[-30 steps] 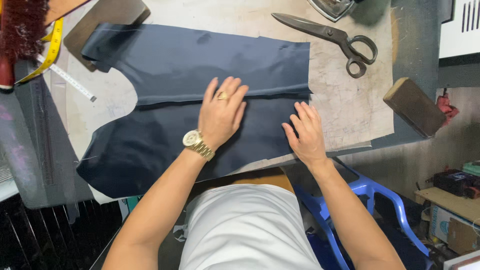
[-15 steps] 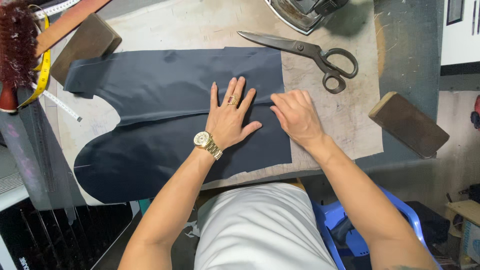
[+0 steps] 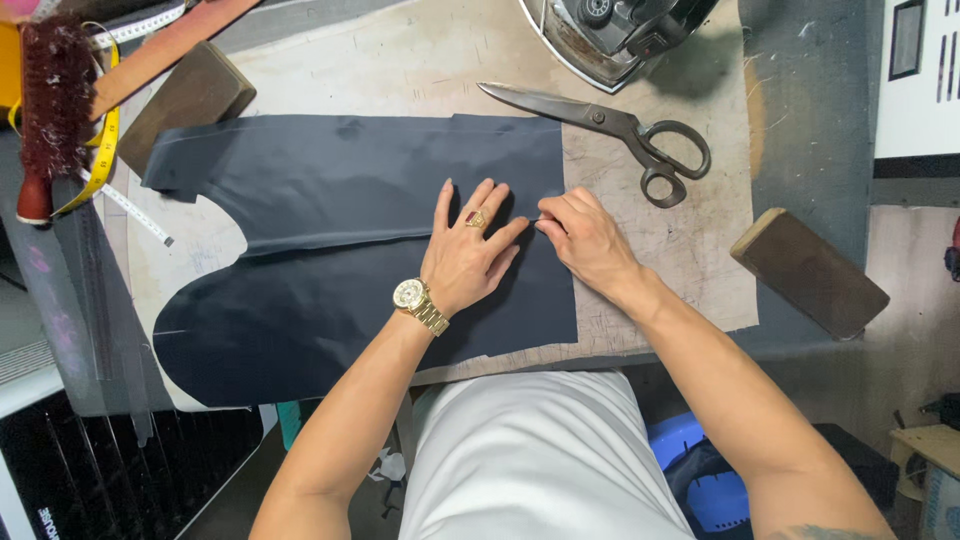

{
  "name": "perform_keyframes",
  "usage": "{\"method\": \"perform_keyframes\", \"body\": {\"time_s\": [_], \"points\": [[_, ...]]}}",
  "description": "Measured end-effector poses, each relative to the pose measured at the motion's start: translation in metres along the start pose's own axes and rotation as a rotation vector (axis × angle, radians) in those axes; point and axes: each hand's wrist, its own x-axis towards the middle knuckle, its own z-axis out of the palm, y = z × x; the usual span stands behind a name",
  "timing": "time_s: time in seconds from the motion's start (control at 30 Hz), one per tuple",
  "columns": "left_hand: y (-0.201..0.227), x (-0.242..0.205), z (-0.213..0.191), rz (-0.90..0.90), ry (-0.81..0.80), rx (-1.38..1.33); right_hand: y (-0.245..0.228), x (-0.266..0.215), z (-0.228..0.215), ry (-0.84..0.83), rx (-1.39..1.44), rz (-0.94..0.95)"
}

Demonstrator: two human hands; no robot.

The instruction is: The person irons pieces of dark fabric using a hand iron and wooden blocks, then cuts a section of the fabric using large tailor shears before folding and aligning the edges of the cut piece by hand on a workbench.

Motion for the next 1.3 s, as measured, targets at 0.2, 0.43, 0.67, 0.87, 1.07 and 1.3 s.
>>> {"method": "perform_keyframes", "body": {"time_s": [0.2, 0.43, 0.67, 0.87, 1.07, 1.3], "points": [[-0.005, 0.001, 0.011, -0.021, -0.036, 0.006, -0.004, 0.005, -0.016, -0.1, -0.009, 0.038], [-0.004, 0.005, 0.004, -0.043, -0.104, -0.014, 0.002, -0.001, -0.013, -0.128, 0.002, 0.09], [-0.003, 0.006, 0.003, -0.006, -0.095, -0.047, 0.003, 0.006, -0.015, -0.172, 0.034, 0.154], [0.003, 0.014, 0.008, 0.017, -0.095, -0.009, -0.001, 0.014, -0.021, -0.217, 0.04, 0.164], [0.004, 0.022, 0.01, 0.037, -0.114, 0.047, 0.001, 0.012, -0.02, -0.232, 0.027, 0.145], [0.006, 0.024, 0.007, 0.061, -0.106, 0.074, 0.006, 0.01, -0.016, -0.222, 0.023, 0.139]]}}
